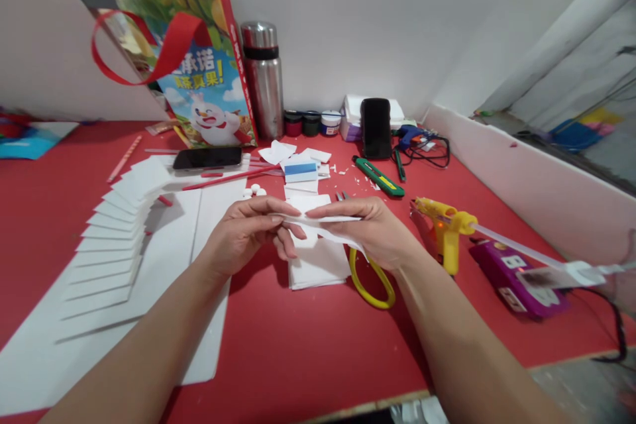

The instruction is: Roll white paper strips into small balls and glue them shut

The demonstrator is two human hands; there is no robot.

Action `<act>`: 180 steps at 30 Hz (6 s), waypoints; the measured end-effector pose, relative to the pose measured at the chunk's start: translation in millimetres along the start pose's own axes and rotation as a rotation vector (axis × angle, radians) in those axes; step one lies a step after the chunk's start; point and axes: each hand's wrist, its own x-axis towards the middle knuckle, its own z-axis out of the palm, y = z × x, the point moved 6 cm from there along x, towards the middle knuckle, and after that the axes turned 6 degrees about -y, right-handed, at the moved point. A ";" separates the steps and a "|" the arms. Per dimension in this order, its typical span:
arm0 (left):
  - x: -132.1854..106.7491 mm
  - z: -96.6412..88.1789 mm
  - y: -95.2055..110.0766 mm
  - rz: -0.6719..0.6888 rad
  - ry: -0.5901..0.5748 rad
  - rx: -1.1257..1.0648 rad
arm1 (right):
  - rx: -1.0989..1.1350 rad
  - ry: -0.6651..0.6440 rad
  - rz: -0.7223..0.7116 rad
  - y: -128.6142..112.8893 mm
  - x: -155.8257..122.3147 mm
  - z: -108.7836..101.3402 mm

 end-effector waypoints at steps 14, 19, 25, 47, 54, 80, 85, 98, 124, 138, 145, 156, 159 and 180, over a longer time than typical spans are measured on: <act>0.3 -5.4 -4.5 -0.087 0.137 0.182 | -0.292 -0.002 -0.051 -15.8 -3.4 -4.7; -0.4 -8.3 0.2 -0.057 0.107 0.216 | -0.132 0.390 -0.232 -24.2 -12.0 -41.5; -0.5 -4.3 -5.5 -0.094 0.009 0.230 | 0.071 0.408 -0.170 -7.0 -1.1 -42.4; 4.5 -0.5 -9.1 -0.159 0.037 0.414 | 0.257 -0.416 0.414 24.6 -9.5 40.3; 5.1 2.2 -11.0 -0.165 0.016 0.391 | 0.243 -0.327 0.390 37.6 -1.6 35.8; 0.9 4.7 -6.7 -0.076 -0.103 0.781 | 0.110 -0.134 0.363 30.1 3.5 26.2; -0.3 10.0 -5.9 -0.054 -0.110 0.843 | 0.189 -0.144 0.367 30.4 3.7 26.3; 1.1 13.0 -5.1 -0.019 -0.093 0.977 | 0.122 -0.096 0.397 32.2 4.8 25.5; -0.8 29.8 -5.9 0.232 -0.182 1.728 | 0.077 -0.013 0.404 37.8 8.4 21.3; 2.4 13.3 -20.4 -0.217 0.026 0.705 | -0.306 0.109 0.074 15.8 12.7 19.8; 2.4 11.4 -31.0 -0.328 0.022 0.294 | -0.546 0.051 -0.067 4.8 10.5 27.1; 5.9 22.2 -12.2 -0.110 -0.028 0.876 | -0.344 0.071 0.072 18.0 11.2 17.6; 6.7 27.3 -6.1 0.008 -0.031 1.170 | -0.277 0.067 0.129 20.6 10.7 17.4; 3.9 37.5 -3.0 0.157 -0.111 1.664 | 0.074 -0.006 0.255 32.6 8.2 20.4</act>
